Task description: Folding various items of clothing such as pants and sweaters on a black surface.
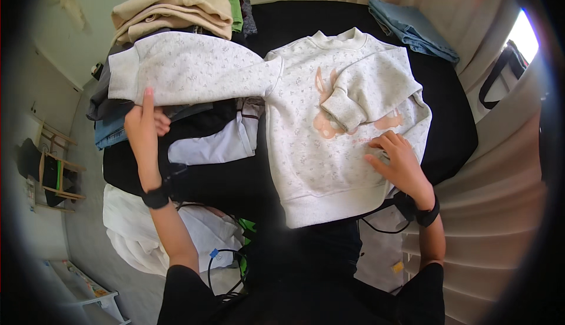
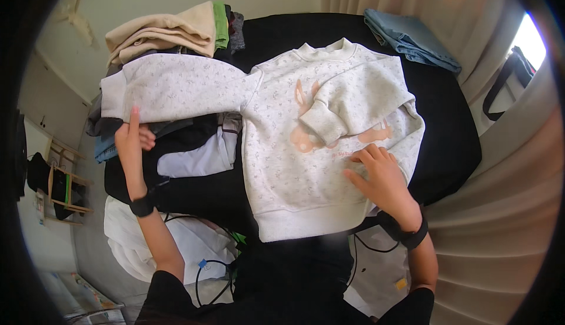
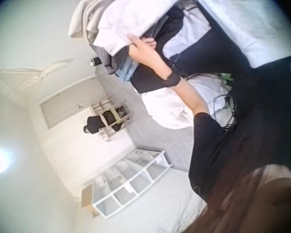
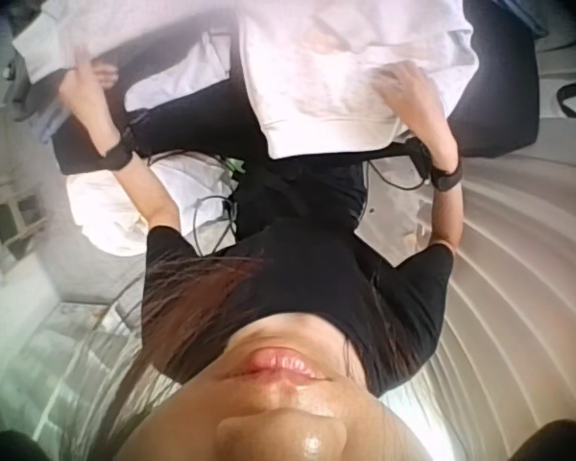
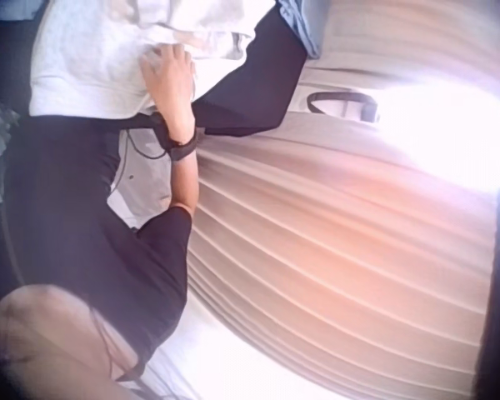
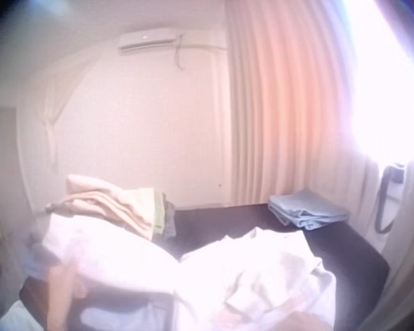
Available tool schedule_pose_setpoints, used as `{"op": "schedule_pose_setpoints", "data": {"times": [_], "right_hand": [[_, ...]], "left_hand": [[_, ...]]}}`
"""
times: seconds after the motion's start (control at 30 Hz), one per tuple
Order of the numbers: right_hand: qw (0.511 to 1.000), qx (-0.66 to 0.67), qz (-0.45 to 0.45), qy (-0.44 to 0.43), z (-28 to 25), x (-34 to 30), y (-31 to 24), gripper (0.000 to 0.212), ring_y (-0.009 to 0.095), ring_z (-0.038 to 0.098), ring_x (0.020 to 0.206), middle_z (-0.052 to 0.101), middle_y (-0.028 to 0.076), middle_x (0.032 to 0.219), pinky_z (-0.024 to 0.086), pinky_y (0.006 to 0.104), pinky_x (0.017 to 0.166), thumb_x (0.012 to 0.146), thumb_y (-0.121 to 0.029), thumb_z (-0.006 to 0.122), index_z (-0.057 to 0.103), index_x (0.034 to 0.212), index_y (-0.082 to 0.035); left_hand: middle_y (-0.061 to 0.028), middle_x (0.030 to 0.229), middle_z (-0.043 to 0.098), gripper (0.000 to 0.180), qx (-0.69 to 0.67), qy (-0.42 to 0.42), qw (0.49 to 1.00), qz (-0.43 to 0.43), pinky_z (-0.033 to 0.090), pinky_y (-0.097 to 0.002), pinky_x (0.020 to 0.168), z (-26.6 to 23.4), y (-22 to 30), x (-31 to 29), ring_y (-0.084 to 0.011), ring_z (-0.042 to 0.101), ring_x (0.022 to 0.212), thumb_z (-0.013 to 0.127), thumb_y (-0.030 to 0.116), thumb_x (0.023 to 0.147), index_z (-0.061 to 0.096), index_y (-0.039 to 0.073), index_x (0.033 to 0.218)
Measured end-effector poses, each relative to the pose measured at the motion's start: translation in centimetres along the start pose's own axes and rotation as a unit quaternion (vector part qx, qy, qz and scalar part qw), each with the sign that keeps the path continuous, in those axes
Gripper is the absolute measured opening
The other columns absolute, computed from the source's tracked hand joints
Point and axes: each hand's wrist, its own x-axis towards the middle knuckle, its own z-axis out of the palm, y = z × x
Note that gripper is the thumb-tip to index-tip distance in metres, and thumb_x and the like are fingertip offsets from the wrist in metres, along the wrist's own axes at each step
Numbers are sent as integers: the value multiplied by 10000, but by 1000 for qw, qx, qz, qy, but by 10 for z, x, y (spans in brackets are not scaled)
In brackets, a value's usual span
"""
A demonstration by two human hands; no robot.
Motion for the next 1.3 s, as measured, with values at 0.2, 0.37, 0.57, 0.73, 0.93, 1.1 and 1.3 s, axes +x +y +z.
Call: {"op": "schedule_pose_setpoints", "data": {"times": [0.2, 0.37, 0.57, 0.73, 0.93, 1.1, 1.3], "right_hand": [[990, -38, -97, 98, -30, 21, 23, 303, 281, 478, 924, 508, 117, 898, 403, 337, 774, 682, -95, 611, 529, 967, -33], [994, -90, -56, 16, -42, 71, 65, 339, 271, 502, 892, 526, 103, 888, 420, 335, 741, 614, -11, 604, 531, 943, -47], [989, -51, -132, 37, -30, 82, 92, 126, 242, 557, 734, 559, 101, 753, 452, 293, 666, 645, -2, 562, 570, 770, -9], [942, 317, 17, 110, -50, 80, 142, 127, 111, 524, 640, 547, 22, 717, 426, 251, 582, 751, -42, 475, 558, 838, 0], [570, 646, 180, 475, -64, 61, 269, 190, 235, 545, 876, 531, 137, 942, 505, 295, 682, 818, -102, 460, 496, 946, 33], [556, 600, 287, 498, -47, 35, 272, 254, 310, 464, 1005, 423, 214, 1091, 424, 386, 851, 775, -98, 457, 443, 980, 51], [825, 417, 233, 302, -40, 19, 157, 394, 210, 427, 1007, 466, 101, 1102, 346, 294, 845, 731, -162, 545, 473, 1095, -29]], "left_hand": [[-13, 486, 456, 293, 136, -2, 954, 267, 317, -190, 390, 27, 49, -50, -39, 424, 427, 508, 268, 836, 527, 10, 697], [-131, 663, 556, 174, 224, -358, 789, 445, 414, -330, 546, 129, 77, -53, -259, 540, 593, 483, 197, 809, 533, 53, 892], [-166, 918, 583, 261, 301, -547, 631, 460, 425, -374, 748, 283, 87, -19, -305, 553, 858, 428, 177, 809, 537, 61, 1016], [-142, 978, 569, 299, -78, -519, 803, 283, 438, -302, 741, 348, 80, -10, -205, 550, 898, 386, 131, 833, 479, 44, 1104], [-167, 976, 562, 319, -106, -371, 878, 283, 455, -319, 710, 363, 47, -4, -242, 571, 853, 411, 163, 832, 427, 43, 1127], [-205, 1290, 271, 495, 211, -493, 737, 412, 223, -365, 977, 343, 2, -15, -289, 262, 1204, 356, 336, 863, 279, 74, 1275], [-191, 1383, 37, 630, 369, -577, 634, 358, 70, -381, 1038, 318, 0, -35, -293, 18, 1291, 284, 458, 865, 121, 73, 1337]]}}
